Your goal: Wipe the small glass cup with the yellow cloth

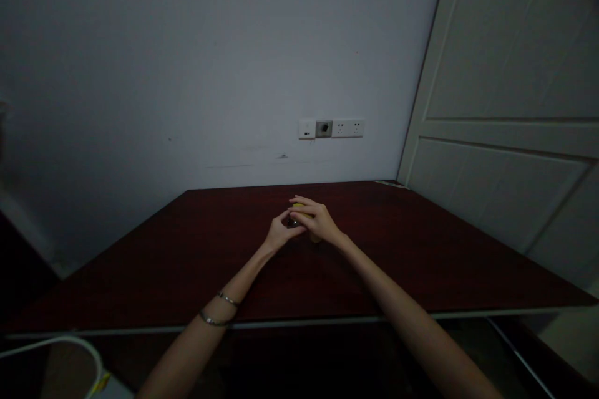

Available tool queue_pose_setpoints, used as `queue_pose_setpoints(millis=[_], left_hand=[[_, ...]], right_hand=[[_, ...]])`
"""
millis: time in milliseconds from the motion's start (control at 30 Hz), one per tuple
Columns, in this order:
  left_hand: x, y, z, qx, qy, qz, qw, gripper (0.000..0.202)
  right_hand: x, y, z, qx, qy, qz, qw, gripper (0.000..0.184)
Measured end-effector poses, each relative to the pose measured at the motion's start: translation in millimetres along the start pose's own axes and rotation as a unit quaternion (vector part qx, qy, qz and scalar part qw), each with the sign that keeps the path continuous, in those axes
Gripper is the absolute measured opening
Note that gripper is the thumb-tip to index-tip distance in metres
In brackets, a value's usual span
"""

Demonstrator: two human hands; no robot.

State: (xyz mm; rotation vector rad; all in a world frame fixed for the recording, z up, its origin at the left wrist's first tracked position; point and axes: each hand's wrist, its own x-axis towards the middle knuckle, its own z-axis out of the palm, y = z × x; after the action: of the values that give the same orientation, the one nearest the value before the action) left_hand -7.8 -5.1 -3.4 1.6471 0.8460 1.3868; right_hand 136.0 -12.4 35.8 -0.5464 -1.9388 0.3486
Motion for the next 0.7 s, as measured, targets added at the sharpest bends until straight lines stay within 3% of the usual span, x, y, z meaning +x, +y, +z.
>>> queue_pose_setpoints(millis=[200,267,500,700], left_hand=[[0,4,-0.8,-0.018,-0.001,-0.012,1.000,0.058],[0,3,-1.2,0.000,-0.001,-0.015,1.000,0.055],[-2,-5,1.7,0.014,-0.019,-0.048,0.999,0.050],[-5,5,0.7,0.000,-0.025,-0.038,0.999,0.058]], right_hand=[[3,8,12,0.024,0.129,0.068,0.989,0.024],[0,7,11,0.026,0.114,0.054,0.992,0.023],[-12,-3,-7,0.002,-0.048,-0.022,0.999,0.021],[-4,10,-6,0.070,-0.003,0.030,0.997,0.023]])
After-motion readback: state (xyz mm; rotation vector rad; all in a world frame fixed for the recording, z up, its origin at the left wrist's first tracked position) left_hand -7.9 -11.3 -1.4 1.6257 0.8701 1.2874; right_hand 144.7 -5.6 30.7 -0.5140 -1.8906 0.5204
